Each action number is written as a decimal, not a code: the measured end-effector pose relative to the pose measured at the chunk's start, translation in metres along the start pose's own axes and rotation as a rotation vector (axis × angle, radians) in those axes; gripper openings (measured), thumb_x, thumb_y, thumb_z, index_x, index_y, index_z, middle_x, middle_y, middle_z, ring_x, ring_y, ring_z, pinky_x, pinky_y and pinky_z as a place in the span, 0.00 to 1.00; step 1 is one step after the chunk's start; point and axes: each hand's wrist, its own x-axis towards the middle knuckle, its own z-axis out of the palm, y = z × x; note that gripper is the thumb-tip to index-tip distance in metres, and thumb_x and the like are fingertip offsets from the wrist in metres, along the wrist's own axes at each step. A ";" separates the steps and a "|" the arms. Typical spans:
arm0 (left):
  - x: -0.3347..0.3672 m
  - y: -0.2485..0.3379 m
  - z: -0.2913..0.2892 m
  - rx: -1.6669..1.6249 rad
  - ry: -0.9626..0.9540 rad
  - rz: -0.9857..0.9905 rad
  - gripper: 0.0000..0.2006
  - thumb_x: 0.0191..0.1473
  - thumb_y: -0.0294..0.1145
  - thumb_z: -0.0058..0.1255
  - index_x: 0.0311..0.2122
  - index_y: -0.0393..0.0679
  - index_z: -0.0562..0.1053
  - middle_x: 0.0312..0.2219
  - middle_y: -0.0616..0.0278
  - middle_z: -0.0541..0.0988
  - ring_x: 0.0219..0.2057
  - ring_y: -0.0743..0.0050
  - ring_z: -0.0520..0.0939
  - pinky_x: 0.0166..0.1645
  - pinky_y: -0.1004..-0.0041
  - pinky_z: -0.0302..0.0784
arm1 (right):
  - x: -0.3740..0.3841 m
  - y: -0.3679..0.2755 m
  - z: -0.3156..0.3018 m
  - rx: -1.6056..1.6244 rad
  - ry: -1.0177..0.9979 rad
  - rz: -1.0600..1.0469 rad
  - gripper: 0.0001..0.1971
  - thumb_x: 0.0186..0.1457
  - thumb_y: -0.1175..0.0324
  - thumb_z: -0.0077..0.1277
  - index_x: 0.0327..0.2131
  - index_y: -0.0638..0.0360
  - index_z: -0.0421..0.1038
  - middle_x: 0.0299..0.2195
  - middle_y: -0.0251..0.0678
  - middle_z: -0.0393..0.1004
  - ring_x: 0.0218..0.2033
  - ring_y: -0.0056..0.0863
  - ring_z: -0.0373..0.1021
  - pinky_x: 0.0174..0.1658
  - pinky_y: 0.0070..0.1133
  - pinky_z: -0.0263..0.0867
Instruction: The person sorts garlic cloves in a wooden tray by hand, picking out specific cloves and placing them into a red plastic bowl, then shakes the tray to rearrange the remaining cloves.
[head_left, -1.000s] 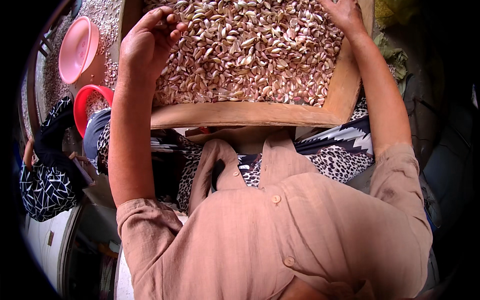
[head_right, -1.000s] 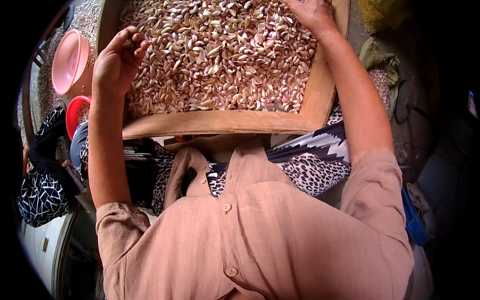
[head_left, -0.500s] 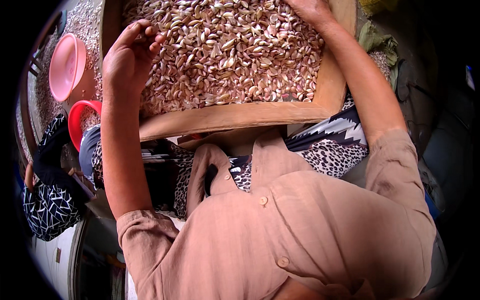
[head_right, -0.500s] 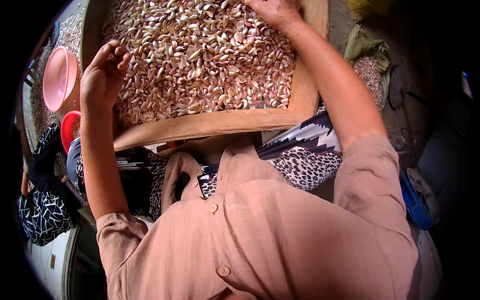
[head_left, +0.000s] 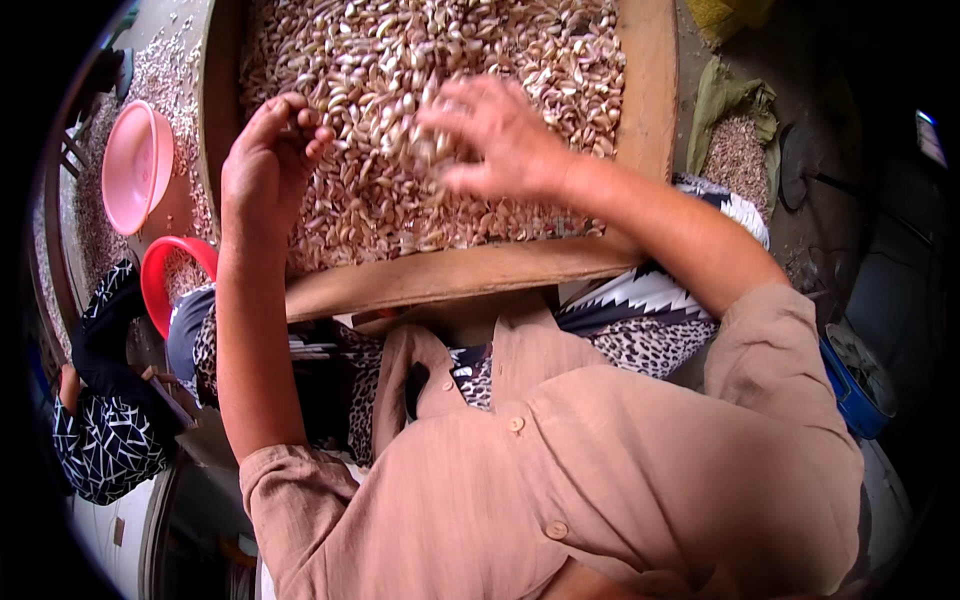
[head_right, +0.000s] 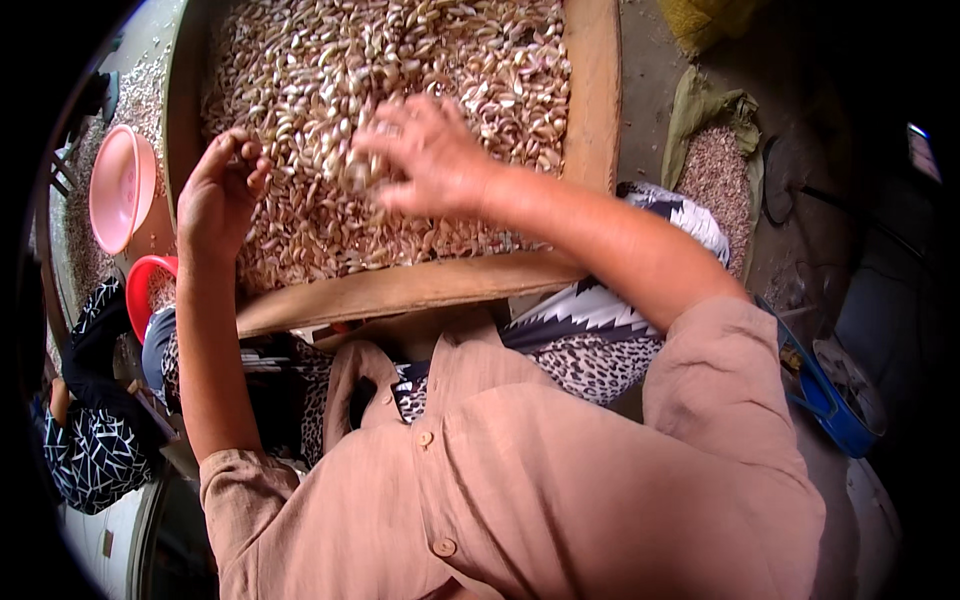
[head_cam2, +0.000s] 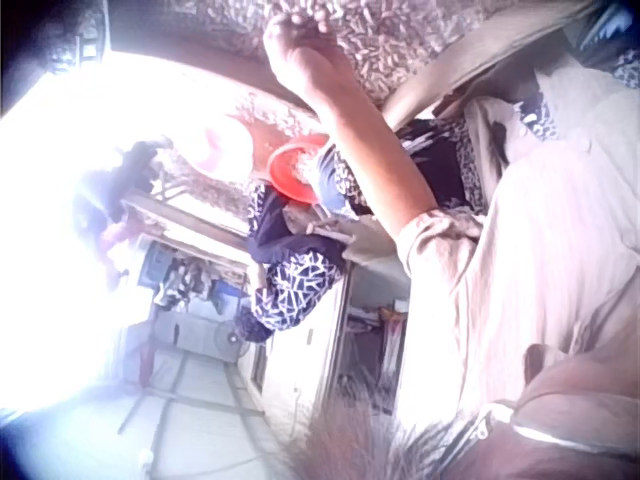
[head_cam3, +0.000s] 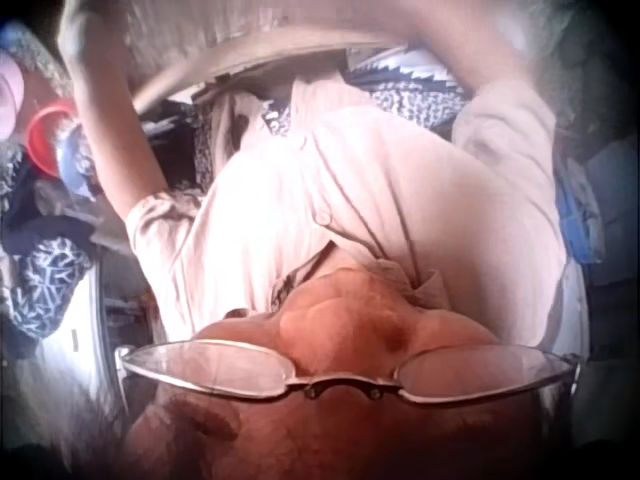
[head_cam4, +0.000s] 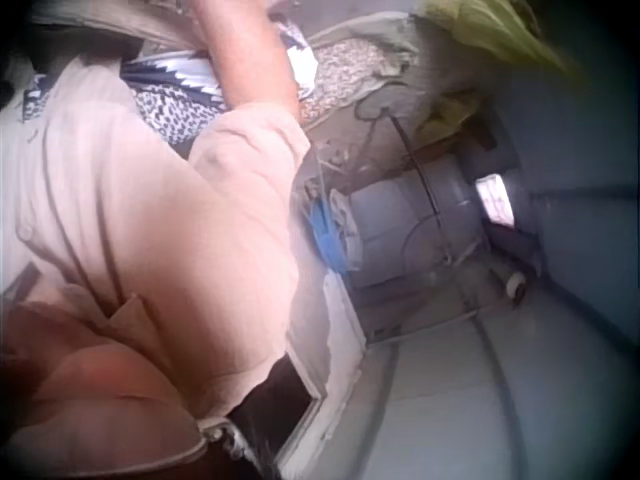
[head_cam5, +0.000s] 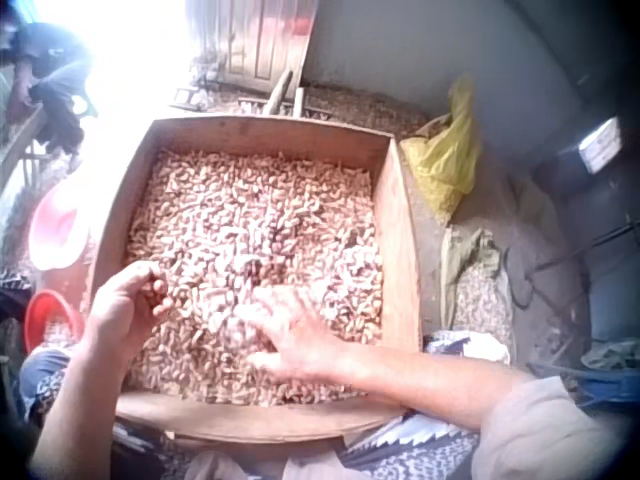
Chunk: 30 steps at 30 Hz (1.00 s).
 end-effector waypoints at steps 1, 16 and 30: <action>-0.001 0.000 0.004 0.013 0.006 -0.008 0.11 0.71 0.36 0.42 0.45 0.39 0.73 0.33 0.63 0.76 0.35 0.70 0.81 0.40 0.76 0.81 | -0.008 -0.013 -0.003 -0.031 -0.090 -0.009 0.33 0.50 0.53 0.63 0.61 0.40 0.67 0.63 0.48 0.60 0.65 0.47 0.56 0.67 0.48 0.54; -0.009 0.003 0.015 0.080 -0.008 -0.015 0.11 0.71 0.35 0.41 0.45 0.40 0.72 0.33 0.64 0.75 0.34 0.72 0.80 0.40 0.76 0.78 | -0.016 0.109 -0.109 0.071 0.100 0.322 0.13 0.56 0.69 0.55 0.44 0.58 0.80 0.42 0.42 0.83 0.43 0.35 0.80 0.51 0.29 0.74; -0.003 -0.004 0.006 0.073 -0.017 -0.038 0.12 0.72 0.33 0.38 0.43 0.38 0.73 0.32 0.63 0.76 0.33 0.70 0.81 0.40 0.73 0.80 | -0.032 0.068 -0.096 0.037 -0.578 0.398 0.06 0.46 0.70 0.64 0.28 0.63 0.82 0.24 0.44 0.81 0.26 0.33 0.78 0.35 0.31 0.74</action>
